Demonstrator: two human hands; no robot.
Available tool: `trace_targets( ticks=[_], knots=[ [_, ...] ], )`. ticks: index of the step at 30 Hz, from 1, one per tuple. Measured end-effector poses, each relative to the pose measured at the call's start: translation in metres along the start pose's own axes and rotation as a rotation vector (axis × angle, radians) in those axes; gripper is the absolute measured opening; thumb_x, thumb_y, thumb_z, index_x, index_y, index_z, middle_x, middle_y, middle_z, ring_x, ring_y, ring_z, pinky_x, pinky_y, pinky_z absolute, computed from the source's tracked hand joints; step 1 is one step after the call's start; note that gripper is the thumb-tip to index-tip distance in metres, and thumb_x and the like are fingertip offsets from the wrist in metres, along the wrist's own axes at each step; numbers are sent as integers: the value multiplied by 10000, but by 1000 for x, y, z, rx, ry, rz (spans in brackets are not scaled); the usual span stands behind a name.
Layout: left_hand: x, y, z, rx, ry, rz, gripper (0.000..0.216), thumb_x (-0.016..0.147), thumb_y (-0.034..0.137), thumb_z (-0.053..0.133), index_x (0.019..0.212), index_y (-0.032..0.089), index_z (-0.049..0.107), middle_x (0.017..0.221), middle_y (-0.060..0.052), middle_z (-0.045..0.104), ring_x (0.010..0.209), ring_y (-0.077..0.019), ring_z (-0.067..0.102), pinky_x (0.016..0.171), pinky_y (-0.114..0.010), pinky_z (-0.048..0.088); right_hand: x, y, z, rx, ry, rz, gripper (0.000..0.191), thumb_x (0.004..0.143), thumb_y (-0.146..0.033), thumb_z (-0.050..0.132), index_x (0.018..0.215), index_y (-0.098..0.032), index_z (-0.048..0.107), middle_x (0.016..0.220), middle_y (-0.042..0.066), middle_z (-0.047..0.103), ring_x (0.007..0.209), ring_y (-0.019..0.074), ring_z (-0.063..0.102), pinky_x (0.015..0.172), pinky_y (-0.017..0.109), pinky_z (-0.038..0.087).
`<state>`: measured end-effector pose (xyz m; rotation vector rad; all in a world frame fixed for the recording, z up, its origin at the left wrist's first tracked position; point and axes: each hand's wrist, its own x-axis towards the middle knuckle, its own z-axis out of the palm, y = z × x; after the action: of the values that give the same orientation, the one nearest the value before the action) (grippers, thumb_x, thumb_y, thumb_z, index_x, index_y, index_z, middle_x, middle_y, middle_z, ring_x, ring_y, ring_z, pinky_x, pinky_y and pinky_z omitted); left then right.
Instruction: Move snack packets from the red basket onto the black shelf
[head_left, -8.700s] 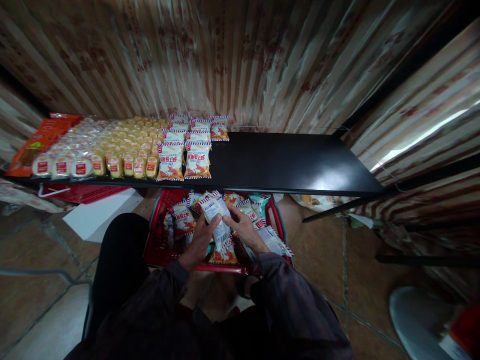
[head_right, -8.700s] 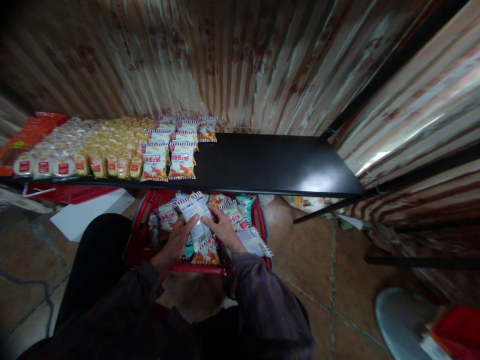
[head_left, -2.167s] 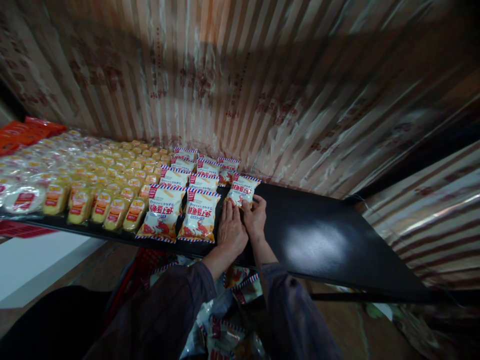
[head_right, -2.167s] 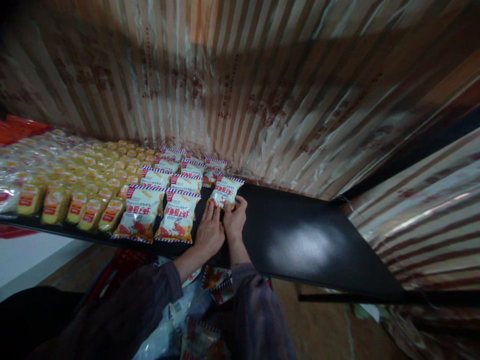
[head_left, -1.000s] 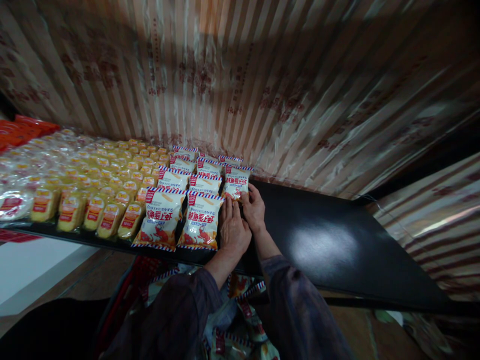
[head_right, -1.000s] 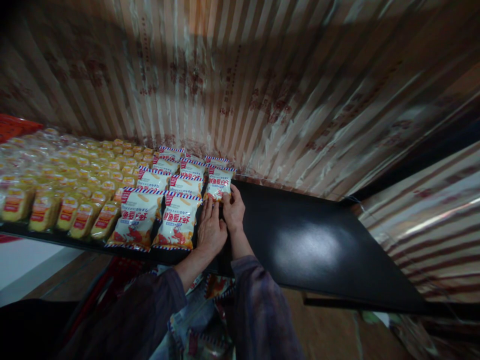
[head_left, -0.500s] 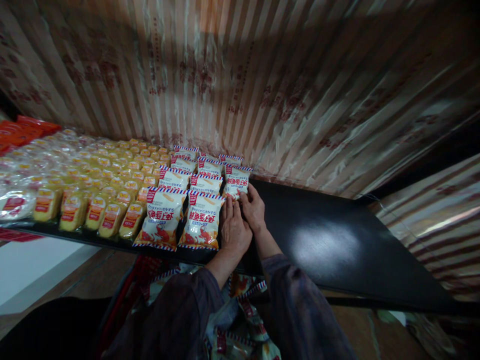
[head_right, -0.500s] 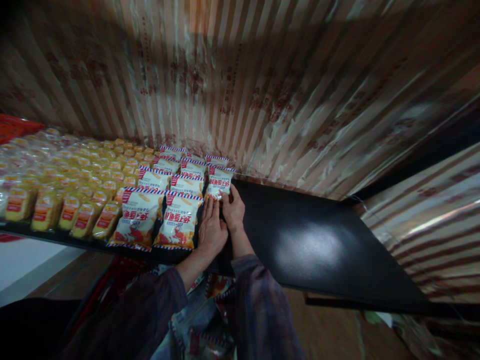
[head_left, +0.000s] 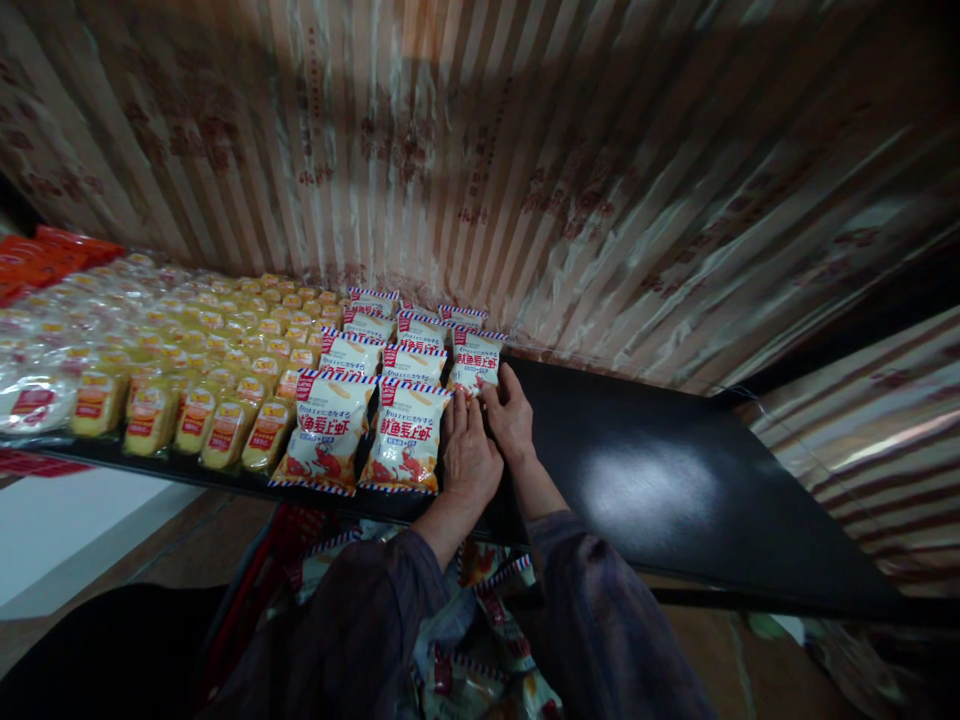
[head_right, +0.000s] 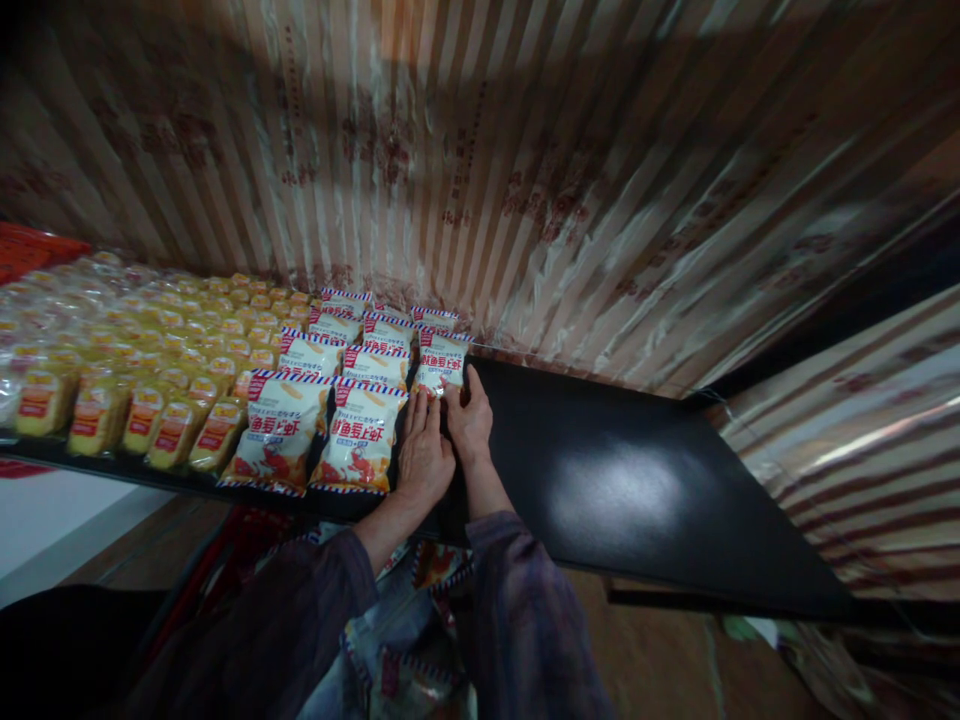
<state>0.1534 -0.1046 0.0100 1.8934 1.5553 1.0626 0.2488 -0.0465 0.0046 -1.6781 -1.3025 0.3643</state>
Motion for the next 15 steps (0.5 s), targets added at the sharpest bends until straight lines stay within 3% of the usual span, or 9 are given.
trace_targets(
  ticks=[4,10,15],
  knots=[
    [-3,1,-2,40,35,65,530,803,74,432,1330,32,461,1519,-191,301,1443,-271,166,1188,-425,221,-7,10,-4,-19,41,20,623,837,-422,509,1372,-108,449,1384,161,518,1268,261,507,1072,421,388],
    [-9,1,-1,127,49,183,358,861,142,450,1193,64,557,1476,-209,374,1421,-295,249,1154,-465,291,-26,11,-15,-65,-1,49,551,817,-336,532,1313,-98,510,1313,174,579,1180,274,580,1017,435,449],
    [-27,7,-7,219,-93,202,316,894,183,419,1126,58,593,1426,-215,444,1363,-290,370,1117,-430,346,-49,14,-23,-80,-15,46,508,809,-238,496,1301,-114,524,1287,160,596,1052,238,645,948,403,509]
  ],
)
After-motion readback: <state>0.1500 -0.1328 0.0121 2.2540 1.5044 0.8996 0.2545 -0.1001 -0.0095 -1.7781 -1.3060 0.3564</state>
